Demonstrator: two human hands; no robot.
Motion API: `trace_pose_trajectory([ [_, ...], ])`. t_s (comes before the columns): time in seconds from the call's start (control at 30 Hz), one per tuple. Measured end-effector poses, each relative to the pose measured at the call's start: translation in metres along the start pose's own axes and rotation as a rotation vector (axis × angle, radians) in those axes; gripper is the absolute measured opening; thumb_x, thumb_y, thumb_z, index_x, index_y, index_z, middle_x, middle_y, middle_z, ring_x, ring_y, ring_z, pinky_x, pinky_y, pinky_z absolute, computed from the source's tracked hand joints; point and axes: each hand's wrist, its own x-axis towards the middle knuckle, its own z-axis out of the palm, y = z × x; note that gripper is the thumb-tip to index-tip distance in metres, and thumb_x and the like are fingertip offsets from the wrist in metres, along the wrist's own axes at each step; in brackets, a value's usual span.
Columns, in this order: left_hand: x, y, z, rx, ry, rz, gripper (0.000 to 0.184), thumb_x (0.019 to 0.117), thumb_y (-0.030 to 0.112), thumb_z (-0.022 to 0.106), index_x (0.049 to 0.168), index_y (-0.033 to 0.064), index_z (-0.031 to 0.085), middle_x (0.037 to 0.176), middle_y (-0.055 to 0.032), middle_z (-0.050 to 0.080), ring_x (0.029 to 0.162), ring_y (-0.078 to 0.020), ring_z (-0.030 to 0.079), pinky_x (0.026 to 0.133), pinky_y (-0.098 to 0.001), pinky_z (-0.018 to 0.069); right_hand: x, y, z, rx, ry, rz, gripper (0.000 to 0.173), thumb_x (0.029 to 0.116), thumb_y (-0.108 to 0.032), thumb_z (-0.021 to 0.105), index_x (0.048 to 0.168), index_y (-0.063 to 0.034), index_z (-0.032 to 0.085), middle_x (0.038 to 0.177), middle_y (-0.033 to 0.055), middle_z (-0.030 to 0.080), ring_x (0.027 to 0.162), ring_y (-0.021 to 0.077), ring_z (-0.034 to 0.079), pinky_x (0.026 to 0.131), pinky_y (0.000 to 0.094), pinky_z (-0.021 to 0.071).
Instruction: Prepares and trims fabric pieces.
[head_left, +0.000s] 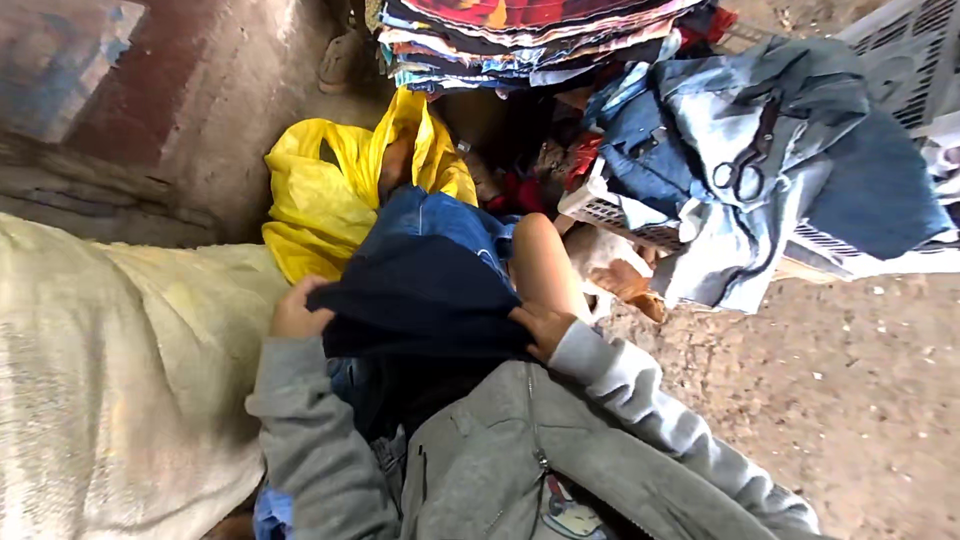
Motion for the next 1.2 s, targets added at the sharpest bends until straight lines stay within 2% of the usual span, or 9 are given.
trace_pose_trajectory([
  [0.1,-0.022,-0.031,0.021,-0.136,0.009,-0.091,0.026,0.0838,-0.015,0.064,0.110,-0.0149,0.061,0.102,-0.0267,0.067,0.096,-0.0281,0.063,0.091,-0.0464,0.0490,0.000,-0.003,0.002,-0.015,0.061,-0.005,0.054,0.0873,-0.006,0.071,0.138,0.0021,0.055,0.139,0.0305,0.053,0.124,0.0485,0.056,0.098,0.0634,0.0471],
  [0.27,-0.017,-0.026,0.029,-0.225,0.068,-0.037,0.026,0.0853,-0.012,0.064,0.111,-0.0143,0.060,0.100,-0.0211,0.067,0.090,-0.0171,0.060,0.088,-0.0368,0.0492,0.013,-0.016,0.000,0.014,0.265,-0.220,0.071,0.0819,-0.040,0.081,0.137,-0.0023,0.057,0.128,0.0264,0.061,0.118,0.0443,0.061,0.094,0.0594,0.0507],
  [0.5,-0.003,-0.003,0.038,-0.351,0.175,-0.034,0.046,0.0855,-0.008,0.065,0.128,-0.0101,0.047,0.103,-0.0173,0.067,0.082,-0.0052,0.060,0.077,-0.0247,0.0508,0.027,-0.029,-0.001,0.034,0.080,-0.019,0.047,0.0993,-0.020,0.053,0.142,-0.0022,0.051,0.121,0.0287,0.066,0.112,0.0487,0.064,0.091,0.0674,0.0473],
  [0.6,-0.005,-0.002,0.034,-0.284,0.119,0.019,0.054,0.0793,-0.010,0.070,0.128,-0.0099,0.048,0.102,-0.0201,0.069,0.085,-0.0111,0.064,0.081,-0.0296,0.0536,0.019,-0.001,0.001,0.240,0.565,-0.101,0.029,0.0937,-0.010,0.056,0.115,0.0033,0.071,0.096,0.0274,0.072,0.090,0.0452,0.071,0.081,0.0647,0.0528],
  [0.73,-0.014,-0.003,0.044,-0.044,-0.017,0.091,0.049,0.0781,-0.008,0.076,0.125,-0.0106,0.061,0.088,-0.0226,0.065,0.080,-0.0307,0.061,0.078,-0.0494,0.0507,-0.007,0.065,-0.039,0.573,1.196,-0.110,0.019,0.0974,-0.007,0.055,0.100,0.0045,0.070,0.092,0.0088,0.071,0.086,0.0109,0.067,0.082,0.0342,0.0565],
  [0.8,-0.013,-0.009,0.067,0.062,-0.021,0.068,0.043,0.0794,-0.001,0.078,0.120,-0.0071,0.067,0.100,-0.0269,0.068,0.091,-0.0401,0.065,0.085,-0.0580,0.0517,-0.023,0.088,-0.054,0.623,1.410,-0.205,0.021,0.0963,-0.005,0.044,0.095,-0.0040,0.065,0.085,-0.0087,0.066,0.079,-0.0045,0.061,0.076,0.0208,0.0538],
  [0.9,-0.013,-0.002,0.094,0.149,-0.133,-0.038,0.045,0.0838,0.008,0.078,0.125,-0.0051,0.066,0.122,-0.0299,0.065,0.113,-0.0450,0.063,0.099,-0.0609,0.0482,-0.034,0.098,-0.056,0.643,1.523,-0.336,0.029,0.0935,0.002,0.039,0.093,-0.0114,0.065,0.083,-0.0181,0.066,0.076,-0.0088,0.061,0.073,0.0164,0.0535],
  [1.03,-0.011,0.007,0.092,0.213,-0.402,-0.304,0.052,0.0958,0.014,0.068,0.144,0.0022,0.052,0.129,-0.0299,0.063,0.121,-0.0465,0.061,0.105,-0.0623,0.0442,-0.038,0.101,-0.038,0.696,1.357,-0.106,0.021,0.0895,-0.001,0.043,0.092,0.0027,0.064,0.080,-0.0074,0.063,0.075,-0.0069,0.059,0.073,0.0169,0.0519],
  [1.2,-0.015,0.004,0.077,-0.183,-0.189,-0.425,0.035,0.1041,-0.002,0.044,0.138,-0.0051,0.050,0.110,-0.0251,0.066,0.076,-0.0209,0.069,0.072,-0.0350,0.0581,-0.028,0.107,-0.012,0.440,0.986,-0.084,0.028,0.0851,-0.004,0.049,0.094,0.0123,0.070,0.101,0.0263,0.068,0.099,0.0285,0.064,0.093,0.0424,0.0494],
])
